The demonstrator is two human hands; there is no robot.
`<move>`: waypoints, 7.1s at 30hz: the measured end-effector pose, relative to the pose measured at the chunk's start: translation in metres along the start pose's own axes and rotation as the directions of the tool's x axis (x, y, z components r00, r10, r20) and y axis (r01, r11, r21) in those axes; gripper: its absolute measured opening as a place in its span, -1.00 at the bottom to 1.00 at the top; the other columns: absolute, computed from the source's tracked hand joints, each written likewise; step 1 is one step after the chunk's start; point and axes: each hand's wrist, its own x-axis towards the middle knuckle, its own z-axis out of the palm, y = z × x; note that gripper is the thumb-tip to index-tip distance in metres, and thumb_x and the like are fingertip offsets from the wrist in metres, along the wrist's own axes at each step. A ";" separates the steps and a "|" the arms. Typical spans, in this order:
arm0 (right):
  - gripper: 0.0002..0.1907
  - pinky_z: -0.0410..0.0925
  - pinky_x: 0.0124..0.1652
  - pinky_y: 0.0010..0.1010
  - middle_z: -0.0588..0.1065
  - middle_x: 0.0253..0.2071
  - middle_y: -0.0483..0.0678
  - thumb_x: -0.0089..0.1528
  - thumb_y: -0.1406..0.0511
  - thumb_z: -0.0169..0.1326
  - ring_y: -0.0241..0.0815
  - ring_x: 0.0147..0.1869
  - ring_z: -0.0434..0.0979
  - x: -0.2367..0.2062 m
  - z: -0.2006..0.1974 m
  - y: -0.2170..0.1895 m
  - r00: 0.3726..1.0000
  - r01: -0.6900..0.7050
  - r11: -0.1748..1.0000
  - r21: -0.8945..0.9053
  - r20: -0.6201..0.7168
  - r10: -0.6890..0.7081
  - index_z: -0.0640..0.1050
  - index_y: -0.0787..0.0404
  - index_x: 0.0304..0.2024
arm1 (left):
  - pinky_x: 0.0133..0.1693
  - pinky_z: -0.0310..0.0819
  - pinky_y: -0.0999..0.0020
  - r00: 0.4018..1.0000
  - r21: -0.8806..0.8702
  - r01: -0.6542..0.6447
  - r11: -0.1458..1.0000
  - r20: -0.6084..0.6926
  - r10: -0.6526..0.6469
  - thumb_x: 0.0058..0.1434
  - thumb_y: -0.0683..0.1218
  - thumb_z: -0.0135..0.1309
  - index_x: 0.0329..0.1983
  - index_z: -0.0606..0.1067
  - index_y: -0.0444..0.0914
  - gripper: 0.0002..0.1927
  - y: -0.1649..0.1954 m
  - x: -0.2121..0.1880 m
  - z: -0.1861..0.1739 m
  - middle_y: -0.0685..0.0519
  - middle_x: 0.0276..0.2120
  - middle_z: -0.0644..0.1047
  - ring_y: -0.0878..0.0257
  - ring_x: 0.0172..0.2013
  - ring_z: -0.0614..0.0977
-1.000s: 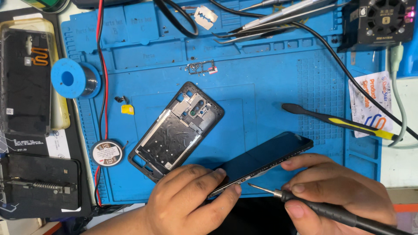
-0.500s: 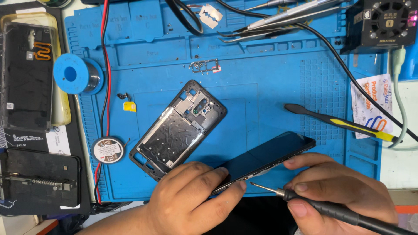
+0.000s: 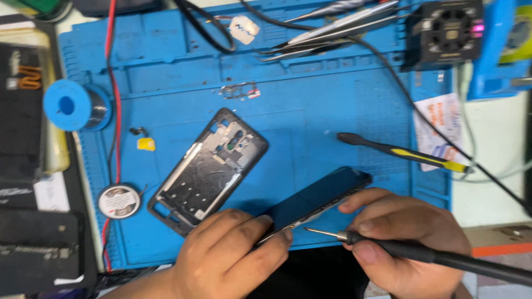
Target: The person disassembles a smartphone, removes the battery, and uses a screwdriver to adjust internal components. They then reassemble the phone and test the screen by pressing the power button.
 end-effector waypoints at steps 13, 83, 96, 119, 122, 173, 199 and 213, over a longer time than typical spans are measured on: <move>-0.82 0.48 -0.06 -0.36 0.49 -0.12 0.04 0.41 0.48 -0.01 -0.18 -0.16 0.51 0.157 -0.138 0.018 0.883 0.119 0.968 0.222 -0.470 -0.001 0.43 0.33 0.07 | -0.29 0.60 0.29 0.944 -0.086 0.251 0.964 -0.199 -0.263 0.01 -0.19 0.38 -0.21 0.60 -0.29 -0.73 0.020 0.000 0.027 0.02 -0.38 0.60 0.17 -0.35 0.70; -0.56 0.48 -0.07 -0.30 0.67 -0.10 0.08 0.13 0.42 0.19 -0.20 -0.07 0.63 -0.001 -0.050 -0.005 0.742 -0.670 0.734 -0.109 -0.072 0.666 0.56 0.39 0.08 | -0.02 0.36 -0.06 0.597 0.345 0.667 0.660 0.282 -0.751 -0.21 -0.01 0.44 0.38 0.19 -0.30 0.07 -0.026 0.026 -0.053 -0.27 -0.12 0.47 -0.22 -0.13 0.52; -0.50 0.40 0.12 -0.10 0.54 0.14 0.21 0.28 0.41 0.03 -0.01 0.17 0.54 -0.016 -0.043 0.012 0.844 -0.462 0.736 0.496 -0.009 0.536 0.39 0.46 0.27 | -0.01 0.49 0.14 0.546 -0.017 0.834 0.551 0.167 -0.821 -0.25 -0.03 0.42 0.32 0.28 -0.25 0.00 -0.012 0.027 -0.072 -0.12 -0.11 0.53 0.01 -0.08 0.60; -0.61 0.42 0.09 -0.32 0.59 0.06 0.08 0.34 0.38 -0.03 -0.19 0.11 0.58 -0.005 0.054 0.015 0.846 -0.496 0.809 0.316 -0.037 0.533 0.47 0.42 0.20 | 0.35 0.28 0.04 0.736 -0.950 0.245 -0.191 0.311 -0.602 0.16 -0.23 0.22 0.47 0.09 -0.47 -0.15 -0.002 -0.046 0.009 -0.23 0.28 0.39 -0.01 0.31 0.44; -0.60 0.42 0.08 -0.35 0.59 0.05 0.06 0.35 0.38 -0.02 -0.22 0.09 0.56 -0.001 0.066 0.013 0.870 -0.454 0.842 0.290 -0.061 0.490 0.47 0.42 0.22 | 0.35 0.25 0.08 0.744 -0.954 0.241 -0.180 0.301 -0.597 0.16 -0.26 0.22 0.48 0.08 -0.46 -0.13 -0.001 -0.043 0.012 -0.19 0.32 0.37 0.02 0.34 0.42; -0.42 0.48 0.07 -0.45 0.33 0.24 0.08 0.24 0.43 0.06 -0.16 0.11 0.55 0.015 0.087 -0.010 0.964 -0.105 0.960 -0.258 0.212 0.163 0.43 0.18 0.35 | 0.35 0.27 0.23 0.740 -0.962 0.270 0.032 0.186 -0.646 0.35 -0.30 0.09 0.58 -0.02 -0.28 -0.18 0.023 -0.025 0.016 -0.08 0.38 0.35 0.17 0.36 0.40; -0.77 0.44 -0.25 -0.52 0.63 -0.26 -0.13 0.12 0.31 0.32 -0.26 -0.19 0.58 0.113 0.029 -0.098 0.877 0.163 0.911 -0.378 0.478 0.042 0.69 0.19 -0.16 | 0.29 0.30 0.38 0.803 -0.867 0.495 0.058 0.432 -0.411 0.39 -0.23 0.05 0.51 0.22 -0.31 -0.38 -0.004 -0.037 -0.018 0.01 0.28 0.49 0.30 0.25 0.49; -0.69 0.41 -0.35 -0.51 0.59 -0.32 -0.14 0.09 0.19 0.39 -0.28 -0.31 0.60 0.103 0.032 -0.102 0.874 0.288 0.831 -0.475 0.486 -0.025 0.69 0.14 -0.14 | 0.19 0.38 0.42 0.807 -0.819 0.534 0.210 0.420 -0.415 0.38 -0.22 0.11 0.49 0.28 -0.26 -0.39 -0.011 -0.044 -0.021 0.03 0.14 0.60 0.35 0.10 0.57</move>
